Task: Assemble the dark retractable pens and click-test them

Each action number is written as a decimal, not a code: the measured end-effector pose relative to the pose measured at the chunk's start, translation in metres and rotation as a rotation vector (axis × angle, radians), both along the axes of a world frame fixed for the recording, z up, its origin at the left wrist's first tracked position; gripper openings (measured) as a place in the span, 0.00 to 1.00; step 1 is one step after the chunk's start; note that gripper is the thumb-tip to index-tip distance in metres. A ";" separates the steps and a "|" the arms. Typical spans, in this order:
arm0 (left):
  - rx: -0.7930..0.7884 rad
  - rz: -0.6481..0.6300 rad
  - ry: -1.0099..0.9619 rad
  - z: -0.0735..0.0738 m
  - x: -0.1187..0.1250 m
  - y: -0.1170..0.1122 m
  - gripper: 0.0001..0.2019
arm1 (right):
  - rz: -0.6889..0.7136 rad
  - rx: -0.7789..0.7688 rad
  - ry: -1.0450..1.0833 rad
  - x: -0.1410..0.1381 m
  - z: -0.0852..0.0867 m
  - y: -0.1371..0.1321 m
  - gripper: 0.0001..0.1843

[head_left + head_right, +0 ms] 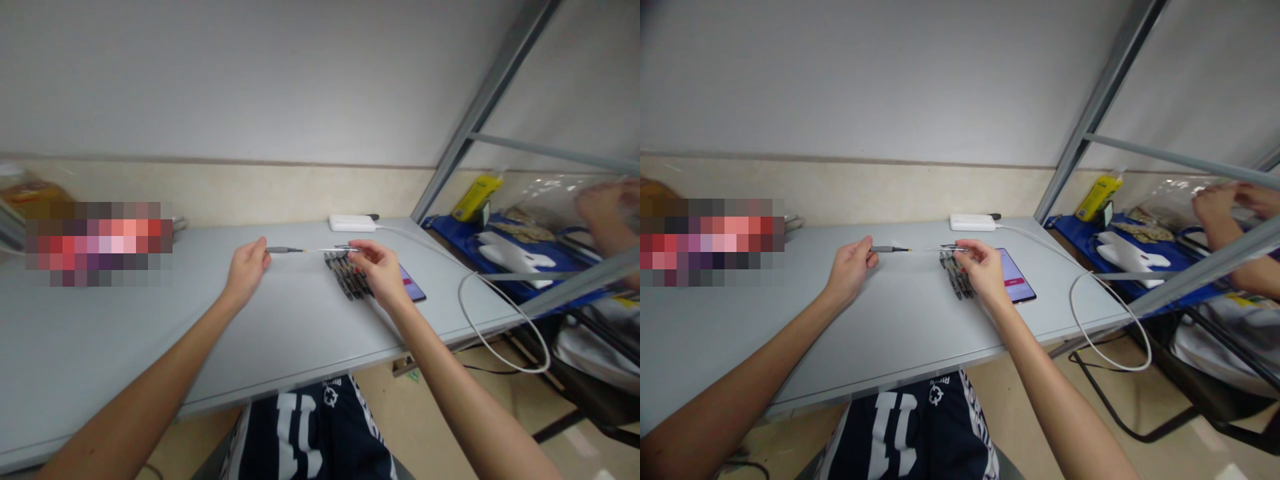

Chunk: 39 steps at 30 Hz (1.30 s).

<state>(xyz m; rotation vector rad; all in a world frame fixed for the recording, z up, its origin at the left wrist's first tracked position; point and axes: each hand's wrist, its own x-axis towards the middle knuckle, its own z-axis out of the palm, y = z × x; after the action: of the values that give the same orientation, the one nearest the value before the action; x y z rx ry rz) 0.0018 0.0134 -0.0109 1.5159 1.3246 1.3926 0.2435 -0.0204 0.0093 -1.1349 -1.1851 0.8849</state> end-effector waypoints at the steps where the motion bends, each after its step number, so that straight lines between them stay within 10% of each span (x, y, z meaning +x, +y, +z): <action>1: -0.001 0.002 -0.001 0.000 0.000 0.000 0.24 | -0.003 -0.001 -0.003 0.000 0.000 0.000 0.15; 39: -0.109 -0.143 0.058 -0.008 0.007 -0.001 0.24 | 0.092 -0.019 -0.042 -0.012 -0.009 -0.006 0.15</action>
<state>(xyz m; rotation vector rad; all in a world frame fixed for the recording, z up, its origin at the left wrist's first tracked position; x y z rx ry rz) 0.0088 0.0122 -0.0185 1.5556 1.2788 1.1764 0.2316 -0.0259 0.0005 -1.1267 -1.2734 0.9481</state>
